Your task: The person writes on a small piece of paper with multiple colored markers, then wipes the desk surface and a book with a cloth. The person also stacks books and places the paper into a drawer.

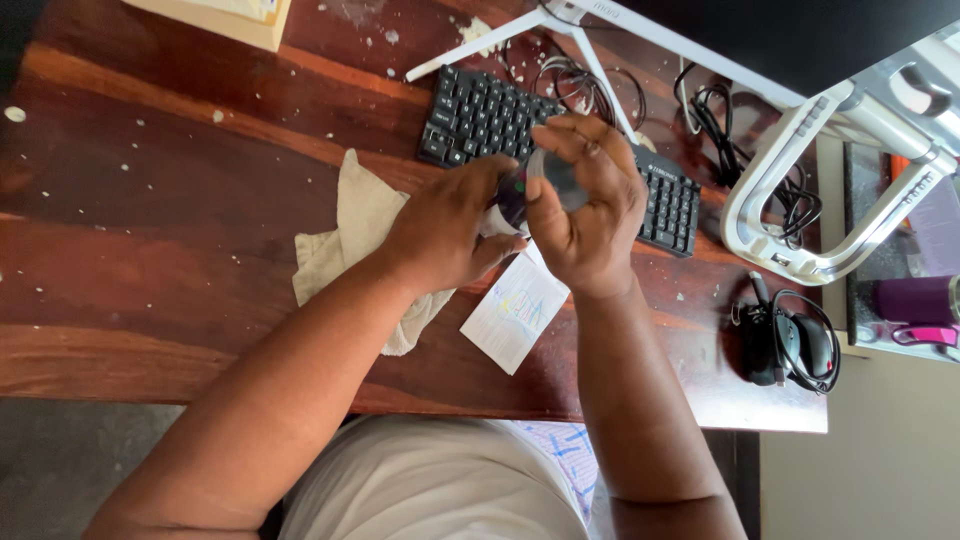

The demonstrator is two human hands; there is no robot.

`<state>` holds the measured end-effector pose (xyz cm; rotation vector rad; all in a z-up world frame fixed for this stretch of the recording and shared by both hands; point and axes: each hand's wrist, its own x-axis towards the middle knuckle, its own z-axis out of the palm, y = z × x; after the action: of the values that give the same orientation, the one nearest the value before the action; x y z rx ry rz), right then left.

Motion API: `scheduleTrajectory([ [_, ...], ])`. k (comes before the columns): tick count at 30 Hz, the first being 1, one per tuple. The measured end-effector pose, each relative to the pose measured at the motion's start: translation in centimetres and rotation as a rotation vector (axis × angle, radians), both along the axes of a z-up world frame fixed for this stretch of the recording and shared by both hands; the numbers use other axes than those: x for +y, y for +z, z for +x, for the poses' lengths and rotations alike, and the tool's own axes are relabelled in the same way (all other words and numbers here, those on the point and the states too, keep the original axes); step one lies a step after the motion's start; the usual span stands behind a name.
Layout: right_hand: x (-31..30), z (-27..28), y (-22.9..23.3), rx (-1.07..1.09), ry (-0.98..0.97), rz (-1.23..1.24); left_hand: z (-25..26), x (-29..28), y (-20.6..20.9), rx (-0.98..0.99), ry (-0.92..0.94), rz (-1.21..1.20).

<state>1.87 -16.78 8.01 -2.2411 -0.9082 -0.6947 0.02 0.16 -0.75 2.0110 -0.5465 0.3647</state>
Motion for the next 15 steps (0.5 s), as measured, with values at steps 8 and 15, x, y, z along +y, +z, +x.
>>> scheduleTrajectory([
  [8, -4.7, -0.9, -3.6, 0.210, 0.145, 0.026, -0.2, -0.5, 1.1, 0.059, 0.054, 0.065],
  [15, -6.7, -1.3, -8.0, 0.212, -0.010, -0.066, -0.2, -0.7, 1.0, -0.007, 0.081, 0.053],
])
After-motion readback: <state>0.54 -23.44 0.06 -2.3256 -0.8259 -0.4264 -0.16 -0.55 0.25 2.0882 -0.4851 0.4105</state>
